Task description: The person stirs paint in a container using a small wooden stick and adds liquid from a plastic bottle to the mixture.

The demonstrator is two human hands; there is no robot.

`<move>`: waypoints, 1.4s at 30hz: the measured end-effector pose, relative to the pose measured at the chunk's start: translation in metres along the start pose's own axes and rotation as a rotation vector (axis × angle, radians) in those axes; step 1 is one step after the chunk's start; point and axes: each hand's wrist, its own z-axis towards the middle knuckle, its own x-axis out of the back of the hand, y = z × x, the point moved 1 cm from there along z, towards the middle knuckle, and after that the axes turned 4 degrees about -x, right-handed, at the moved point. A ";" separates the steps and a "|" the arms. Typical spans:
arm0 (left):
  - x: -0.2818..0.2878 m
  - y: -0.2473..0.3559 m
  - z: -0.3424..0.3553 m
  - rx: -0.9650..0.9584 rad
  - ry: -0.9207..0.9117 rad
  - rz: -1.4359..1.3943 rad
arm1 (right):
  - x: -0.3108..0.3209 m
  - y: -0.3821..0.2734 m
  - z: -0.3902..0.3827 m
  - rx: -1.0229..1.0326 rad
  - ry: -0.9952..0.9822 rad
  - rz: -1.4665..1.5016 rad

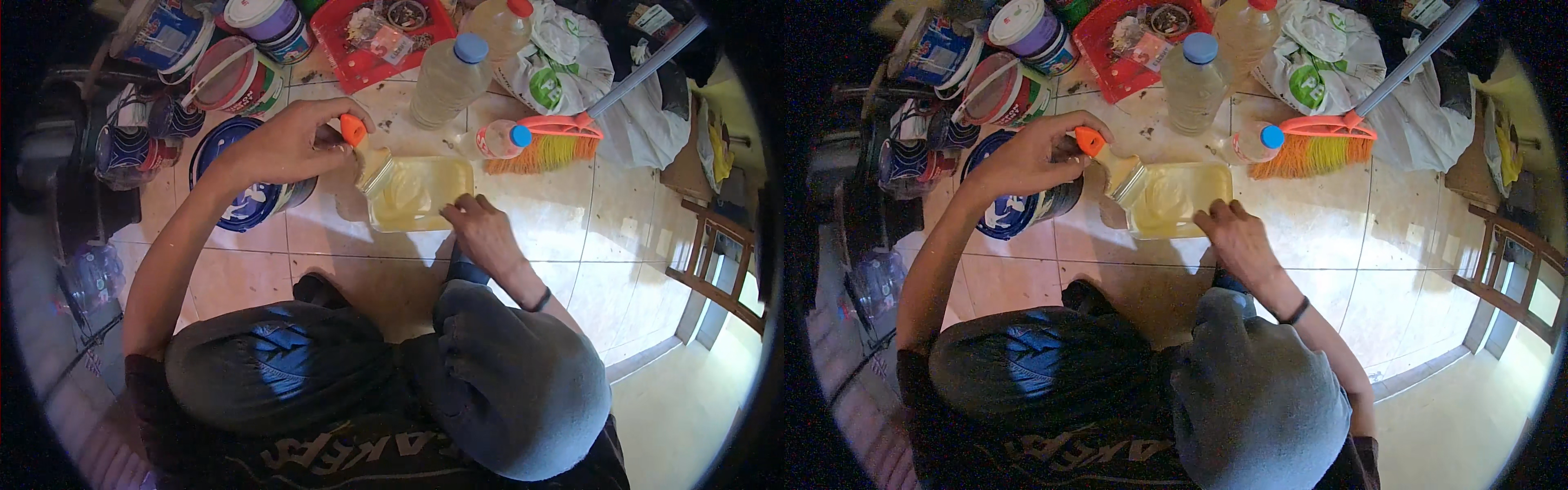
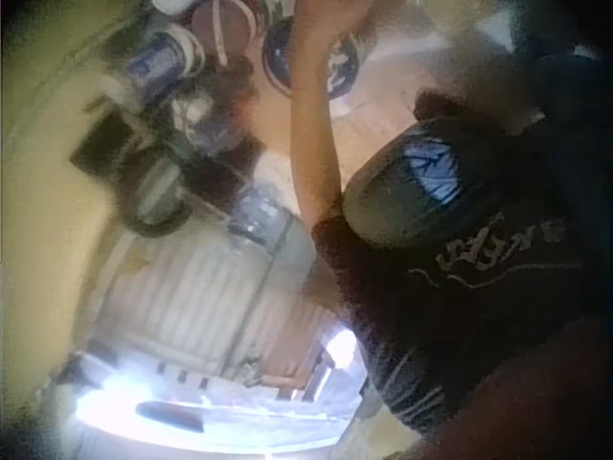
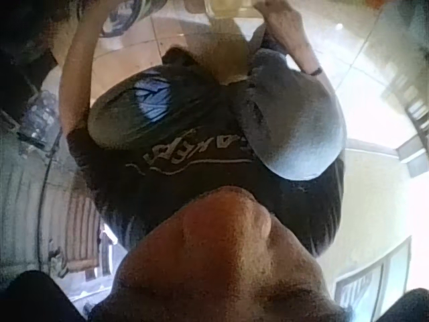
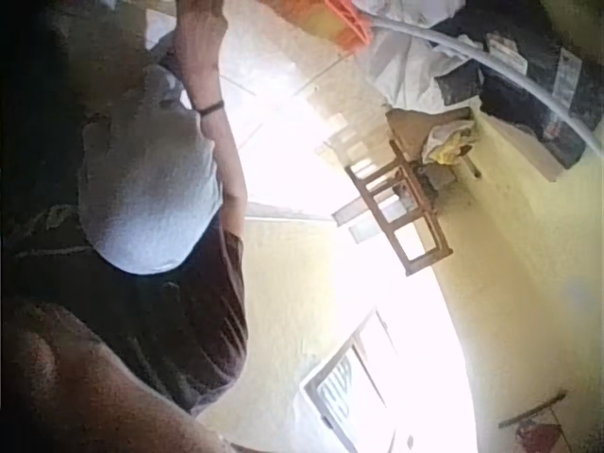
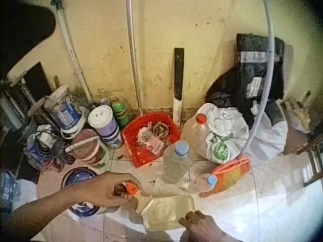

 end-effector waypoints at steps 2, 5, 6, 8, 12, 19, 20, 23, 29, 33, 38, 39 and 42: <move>-0.001 -0.001 0.002 -0.013 -0.006 0.000 | 0.016 0.013 -0.009 -0.031 -0.027 -0.018; -0.007 -0.007 0.005 -0.043 0.004 -0.020 | 0.017 0.020 0.008 -0.116 0.108 -0.037; -0.007 -0.010 0.004 -0.036 0.004 -0.025 | 0.006 0.018 0.012 -0.095 0.158 -0.004; -0.008 -0.014 0.005 -0.032 0.000 -0.031 | -0.005 0.009 0.007 -0.096 0.074 0.007; -0.011 -0.015 0.006 0.012 -0.007 -0.071 | 0.005 0.026 -0.020 -0.117 0.015 -0.009; -0.017 -0.012 0.012 -0.019 0.003 -0.074 | -0.005 0.011 -0.007 -0.241 0.004 0.176; -0.018 -0.014 0.011 -0.016 0.003 -0.073 | -0.005 0.011 -0.013 -0.205 0.016 0.134; -0.022 -0.018 0.008 -0.026 0.009 -0.078 | 0.011 0.029 -0.022 -0.265 0.024 0.075; -0.020 -0.026 0.006 -0.017 0.010 -0.105 | -0.007 0.010 0.000 -0.321 0.090 0.254; -0.015 -0.035 0.006 0.107 0.054 -0.347 | -0.004 0.014 -0.005 -0.327 0.035 0.278; -0.016 -0.043 0.002 0.151 0.090 -0.414 | 0.060 0.025 -0.013 -0.359 0.014 0.157; -0.018 -0.043 0.000 0.183 0.103 -0.428 | 0.070 0.021 -0.013 -0.366 0.001 0.157; -0.024 -0.051 0.001 0.218 0.115 -0.432 | 0.090 0.012 -0.013 -0.330 0.035 0.173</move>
